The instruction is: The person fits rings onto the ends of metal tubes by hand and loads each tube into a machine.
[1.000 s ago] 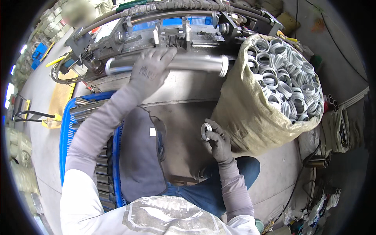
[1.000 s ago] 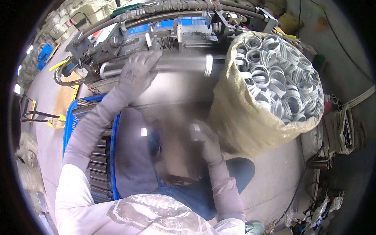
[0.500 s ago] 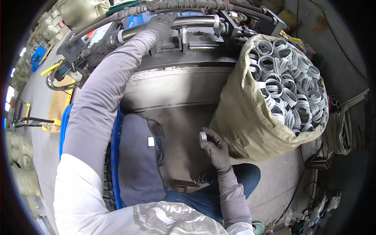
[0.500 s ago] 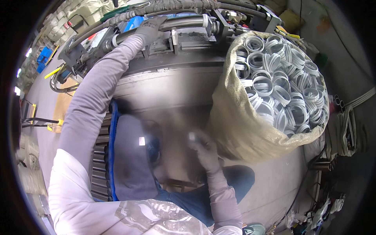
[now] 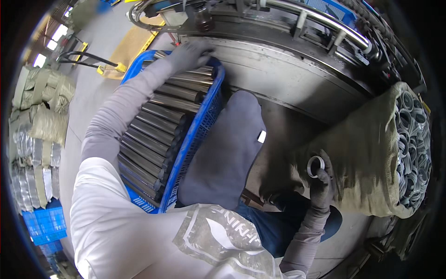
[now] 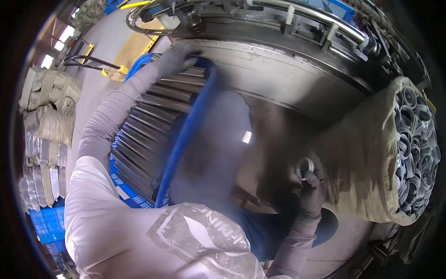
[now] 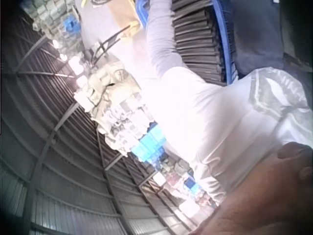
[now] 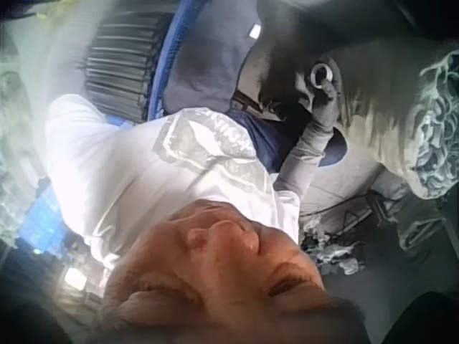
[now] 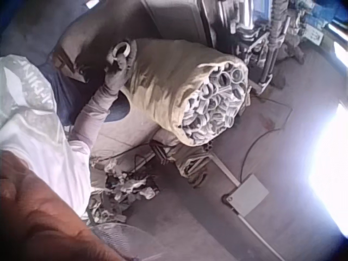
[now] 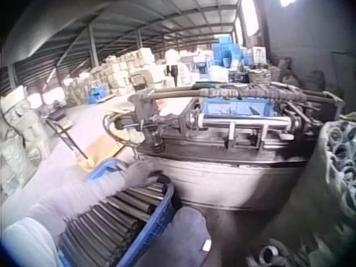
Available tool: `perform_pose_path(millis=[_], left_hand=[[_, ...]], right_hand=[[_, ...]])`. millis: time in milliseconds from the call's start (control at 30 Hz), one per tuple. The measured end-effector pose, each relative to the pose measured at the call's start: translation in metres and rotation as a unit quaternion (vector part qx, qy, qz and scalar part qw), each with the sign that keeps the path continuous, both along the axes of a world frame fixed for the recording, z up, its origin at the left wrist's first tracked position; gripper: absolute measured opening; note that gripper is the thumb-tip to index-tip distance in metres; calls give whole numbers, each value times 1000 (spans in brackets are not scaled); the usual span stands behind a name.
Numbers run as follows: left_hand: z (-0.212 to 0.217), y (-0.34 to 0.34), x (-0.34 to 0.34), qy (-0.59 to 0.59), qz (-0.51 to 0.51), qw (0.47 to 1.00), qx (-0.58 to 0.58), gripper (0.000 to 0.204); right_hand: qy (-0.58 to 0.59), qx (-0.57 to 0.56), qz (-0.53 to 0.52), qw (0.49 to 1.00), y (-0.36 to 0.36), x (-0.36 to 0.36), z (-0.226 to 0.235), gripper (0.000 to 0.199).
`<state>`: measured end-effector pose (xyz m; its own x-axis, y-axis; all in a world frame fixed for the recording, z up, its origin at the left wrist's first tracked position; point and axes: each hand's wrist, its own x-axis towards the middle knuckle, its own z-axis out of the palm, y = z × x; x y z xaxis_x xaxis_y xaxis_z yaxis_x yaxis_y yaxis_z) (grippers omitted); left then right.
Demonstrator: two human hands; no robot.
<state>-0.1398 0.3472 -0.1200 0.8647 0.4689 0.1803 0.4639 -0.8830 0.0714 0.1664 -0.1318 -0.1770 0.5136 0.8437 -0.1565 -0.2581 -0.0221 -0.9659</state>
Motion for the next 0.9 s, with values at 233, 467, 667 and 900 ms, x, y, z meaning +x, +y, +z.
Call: perform_pose_path(millis=[233, 467, 667, 900], left_hand=[[-111, 17, -120, 167, 151, 972, 68, 64], [-114, 41, -58, 235, 118, 961, 88, 60], [-22, -44, -45, 65, 154, 985, 39, 50], [53, -221, 42, 36, -108, 993, -26, 39]], right_hand=[[8, -33, -42, 999, 13, -9, -3, 72], [136, 2, -81, 987, 32, -31, 12, 55], [255, 104, -66, 959, 63, -35, -15, 56], [-37, 18, -136, 990, 64, -45, -20, 48]])
